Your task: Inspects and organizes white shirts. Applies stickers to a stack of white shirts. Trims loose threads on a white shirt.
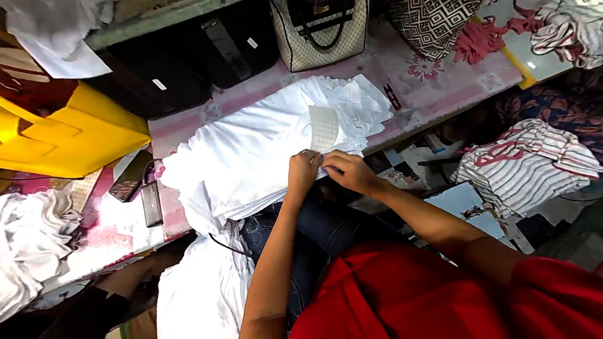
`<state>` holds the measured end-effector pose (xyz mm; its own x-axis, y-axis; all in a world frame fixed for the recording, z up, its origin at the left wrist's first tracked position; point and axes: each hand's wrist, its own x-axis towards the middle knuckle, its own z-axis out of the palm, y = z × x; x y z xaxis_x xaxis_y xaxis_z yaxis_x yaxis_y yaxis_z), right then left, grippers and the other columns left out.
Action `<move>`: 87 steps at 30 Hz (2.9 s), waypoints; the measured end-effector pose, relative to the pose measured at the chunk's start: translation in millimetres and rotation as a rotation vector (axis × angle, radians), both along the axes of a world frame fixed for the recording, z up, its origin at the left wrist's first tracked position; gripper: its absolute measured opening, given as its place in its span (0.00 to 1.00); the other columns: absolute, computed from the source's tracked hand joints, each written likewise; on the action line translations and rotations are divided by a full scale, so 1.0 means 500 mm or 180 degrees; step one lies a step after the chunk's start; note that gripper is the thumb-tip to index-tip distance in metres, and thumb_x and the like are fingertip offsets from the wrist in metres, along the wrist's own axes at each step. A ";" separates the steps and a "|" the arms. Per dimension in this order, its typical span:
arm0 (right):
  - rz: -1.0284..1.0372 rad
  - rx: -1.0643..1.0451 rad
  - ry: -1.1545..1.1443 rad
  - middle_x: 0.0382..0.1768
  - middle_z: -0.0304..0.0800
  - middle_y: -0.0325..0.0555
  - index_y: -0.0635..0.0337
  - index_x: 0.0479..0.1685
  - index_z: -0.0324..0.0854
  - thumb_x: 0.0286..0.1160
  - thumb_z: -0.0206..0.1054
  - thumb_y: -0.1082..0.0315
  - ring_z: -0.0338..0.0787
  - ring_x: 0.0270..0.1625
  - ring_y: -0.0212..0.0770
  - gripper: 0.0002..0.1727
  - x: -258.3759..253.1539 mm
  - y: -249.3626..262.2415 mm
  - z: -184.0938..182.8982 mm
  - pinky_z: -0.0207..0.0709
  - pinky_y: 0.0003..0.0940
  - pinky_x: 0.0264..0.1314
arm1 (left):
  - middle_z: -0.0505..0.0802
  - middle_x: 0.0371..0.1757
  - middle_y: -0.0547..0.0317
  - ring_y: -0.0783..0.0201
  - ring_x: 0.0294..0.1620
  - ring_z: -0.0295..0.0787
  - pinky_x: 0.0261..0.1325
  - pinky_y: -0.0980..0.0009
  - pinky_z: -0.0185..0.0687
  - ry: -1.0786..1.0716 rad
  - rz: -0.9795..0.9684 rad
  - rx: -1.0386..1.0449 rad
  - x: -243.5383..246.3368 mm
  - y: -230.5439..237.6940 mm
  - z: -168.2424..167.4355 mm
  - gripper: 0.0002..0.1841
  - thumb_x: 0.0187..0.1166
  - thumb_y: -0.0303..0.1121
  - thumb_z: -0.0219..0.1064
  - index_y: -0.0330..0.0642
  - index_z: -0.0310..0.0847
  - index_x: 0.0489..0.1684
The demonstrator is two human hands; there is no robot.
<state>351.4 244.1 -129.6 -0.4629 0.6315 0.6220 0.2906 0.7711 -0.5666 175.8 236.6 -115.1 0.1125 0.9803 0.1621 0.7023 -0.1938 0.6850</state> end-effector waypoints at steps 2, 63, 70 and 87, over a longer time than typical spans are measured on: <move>-0.0198 0.0126 -0.0301 0.47 0.93 0.56 0.69 0.41 0.89 0.77 0.66 0.76 0.95 0.49 0.47 0.07 -0.009 0.014 -0.035 0.89 0.37 0.52 | 0.95 0.40 0.40 0.48 0.40 0.94 0.49 0.49 0.87 0.0004 0.0088 0.0145 -0.004 -0.001 0.004 0.08 0.81 0.25 0.67 0.28 0.92 0.37; -0.0146 -0.1529 0.0883 0.45 0.94 0.49 0.68 0.45 0.90 0.75 0.69 0.76 0.93 0.44 0.33 0.07 -0.028 0.062 0.152 0.89 0.30 0.52 | 0.94 0.43 0.40 0.51 0.32 0.91 0.34 0.57 0.84 0.0436 0.0988 0.1726 -0.037 -0.065 0.110 0.20 0.76 0.18 0.63 0.36 0.89 0.65; -0.0896 -0.2635 0.1280 0.41 0.95 0.49 0.70 0.48 0.88 0.79 0.67 0.74 0.95 0.42 0.37 0.09 0.110 0.092 0.059 0.91 0.35 0.53 | 0.91 0.68 0.42 0.41 0.73 0.85 0.74 0.41 0.78 0.1302 -0.0401 0.0427 0.049 0.009 0.022 0.11 0.80 0.22 0.65 0.31 0.91 0.52; -0.0464 -0.0083 -0.0193 0.40 0.96 0.52 0.66 0.34 0.91 0.72 0.70 0.74 0.96 0.45 0.45 0.05 0.005 -0.006 -0.048 0.90 0.36 0.50 | 0.95 0.48 0.40 0.41 0.43 0.94 0.47 0.39 0.87 0.0710 -0.0352 0.0078 0.010 0.024 0.002 0.09 0.81 0.27 0.65 0.30 0.91 0.40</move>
